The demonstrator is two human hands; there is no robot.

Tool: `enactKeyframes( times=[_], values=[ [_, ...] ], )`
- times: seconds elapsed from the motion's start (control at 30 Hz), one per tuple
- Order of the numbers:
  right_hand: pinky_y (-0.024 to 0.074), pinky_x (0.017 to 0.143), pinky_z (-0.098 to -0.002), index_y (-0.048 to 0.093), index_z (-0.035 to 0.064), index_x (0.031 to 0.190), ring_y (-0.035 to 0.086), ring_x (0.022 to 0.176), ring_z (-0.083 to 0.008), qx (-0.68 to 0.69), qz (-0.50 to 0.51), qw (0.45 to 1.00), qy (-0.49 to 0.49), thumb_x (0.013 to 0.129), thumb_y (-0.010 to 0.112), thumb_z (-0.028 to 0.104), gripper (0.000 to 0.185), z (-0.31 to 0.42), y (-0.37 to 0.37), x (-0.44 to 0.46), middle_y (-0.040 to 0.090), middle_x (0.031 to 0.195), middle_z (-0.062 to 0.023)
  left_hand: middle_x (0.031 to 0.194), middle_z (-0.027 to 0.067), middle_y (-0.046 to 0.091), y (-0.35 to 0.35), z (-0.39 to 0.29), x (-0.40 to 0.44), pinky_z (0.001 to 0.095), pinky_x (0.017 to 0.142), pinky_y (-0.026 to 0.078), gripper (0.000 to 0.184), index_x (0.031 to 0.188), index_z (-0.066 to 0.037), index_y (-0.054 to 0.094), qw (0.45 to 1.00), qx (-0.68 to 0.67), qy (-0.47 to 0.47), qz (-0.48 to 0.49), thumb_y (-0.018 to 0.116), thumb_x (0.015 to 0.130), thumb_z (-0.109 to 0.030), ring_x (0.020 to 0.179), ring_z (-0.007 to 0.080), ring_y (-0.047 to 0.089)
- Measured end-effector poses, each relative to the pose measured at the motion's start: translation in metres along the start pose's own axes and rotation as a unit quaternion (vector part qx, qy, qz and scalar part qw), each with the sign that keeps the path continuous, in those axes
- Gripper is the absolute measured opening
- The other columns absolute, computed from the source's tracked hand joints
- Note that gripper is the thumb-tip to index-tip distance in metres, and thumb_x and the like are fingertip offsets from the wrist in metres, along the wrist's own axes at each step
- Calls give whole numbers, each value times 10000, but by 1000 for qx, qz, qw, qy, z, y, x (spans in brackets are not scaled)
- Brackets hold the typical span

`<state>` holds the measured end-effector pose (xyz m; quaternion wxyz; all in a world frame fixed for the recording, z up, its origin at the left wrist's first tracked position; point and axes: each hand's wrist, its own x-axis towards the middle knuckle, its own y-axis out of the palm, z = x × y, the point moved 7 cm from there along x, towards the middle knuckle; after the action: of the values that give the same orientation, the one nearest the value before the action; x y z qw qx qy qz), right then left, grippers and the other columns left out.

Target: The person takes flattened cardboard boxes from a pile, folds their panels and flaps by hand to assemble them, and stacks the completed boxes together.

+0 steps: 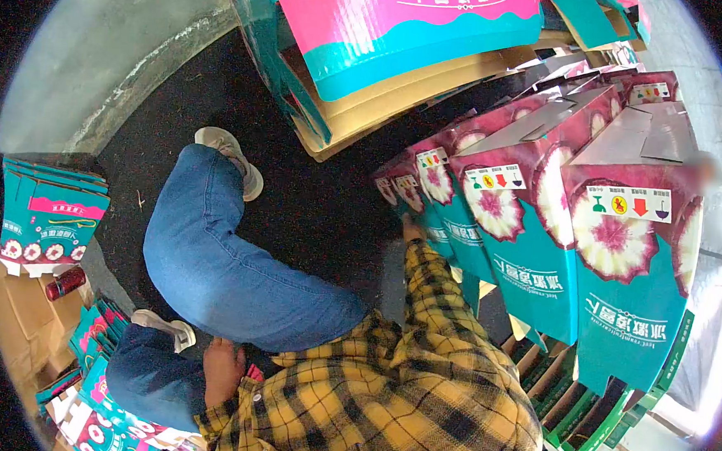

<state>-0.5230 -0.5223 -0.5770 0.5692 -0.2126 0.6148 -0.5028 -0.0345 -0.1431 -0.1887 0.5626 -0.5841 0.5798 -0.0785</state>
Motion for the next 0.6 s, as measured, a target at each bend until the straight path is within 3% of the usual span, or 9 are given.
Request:
enactKeyframes(
  times=[0.03, 0.1, 0.17, 0.2, 0.33, 0.43, 0.5, 0.53, 0.6],
  values=[
    [434, 824, -517, 667, 102, 932, 611, 891, -395, -74, -69, 994, 33, 878, 421, 625, 580, 3, -5, -1, 671, 862, -183, 1017, 219, 574, 2, 8, 0, 495, 827, 445, 277, 950, 37, 586, 1000, 6, -12, 16, 650, 766, -160, 949, 393, 572],
    [427, 836, -527, 671, 98, 878, 609, 878, -421, 11, 25, 994, -108, 886, 425, 606, 565, -22, 0, 33, 668, 826, -201, 1023, 217, 572, 5, 26, -1, 496, 829, 444, 279, 951, 34, 588, 999, 11, -23, 35, 650, 767, -165, 957, 392, 569],
    [424, 856, -521, 690, 86, 860, 607, 892, -439, -24, -284, 938, -196, 882, 441, 590, 563, -4, -37, 16, 667, 829, -227, 1022, 208, 569, 5, 41, -3, 492, 824, 445, 295, 969, 28, 581, 1000, 13, 21, 7, 649, 770, -179, 958, 389, 566],
    [420, 883, -512, 703, 71, 932, 591, 969, -449, -292, -58, 942, -155, 870, 422, 625, 624, -6, -15, 31, 668, 928, -244, 1022, 208, 569, 4, 49, -5, 492, 824, 445, 295, 969, 28, 581, 1000, 13, 20, 7, 649, 770, -179, 958, 389, 566],
    [422, 870, -512, 686, 77, 938, 602, 945, -433, -76, 3, 996, -45, 868, 344, 679, 697, 65, -78, -53, 678, 890, -213, 1003, 196, 567, -2, 67, -16, 490, 817, 443, 313, 1002, 12, 564, 1000, 21, 2, 8, 651, 767, -176, 946, 382, 567],
    [420, 865, -514, 690, 88, 909, 609, 926, -423, -21, -137, 986, -97, 862, 256, 720, 768, 47, -75, -32, 677, 856, -201, 991, 186, 566, -9, 68, -23, 481, 809, 446, 313, 1016, 0, 560, 999, 34, 3, -26, 651, 770, -169, 938, 376, 569],
    [423, 830, -508, 686, 100, 855, 619, 896, -407, 1, -91, 992, -85, 854, 251, 733, 768, 22, -54, 3, 670, 820, -197, 983, 181, 566, -15, 61, -28, 476, 804, 448, 309, 1022, -7, 560, 998, 38, -2, -45, 650, 774, -166, 932, 373, 571],
    [430, 819, -482, 673, 111, 828, 626, 859, -395, 21, 91, 990, -103, 862, 348, 702, 675, -12, -33, 52, 666, 785, -186, 1001, 183, 570, -15, 57, -28, 469, 811, 451, 328, 1055, -8, 559, 999, 30, -11, -41, 648, 782, -167, 937, 372, 574],
    [436, 790, -456, 667, 106, 826, 627, 836, -346, 72, -141, 975, -158, 875, 415, 655, 606, 35, -70, -13, 665, 786, -151, 1018, 185, 574, -19, 53, -33, 461, 817, 454, 348, 1087, -9, 558, 998, 18, -30, -43, 646, 790, -167, 943, 372, 576]
  ],
)
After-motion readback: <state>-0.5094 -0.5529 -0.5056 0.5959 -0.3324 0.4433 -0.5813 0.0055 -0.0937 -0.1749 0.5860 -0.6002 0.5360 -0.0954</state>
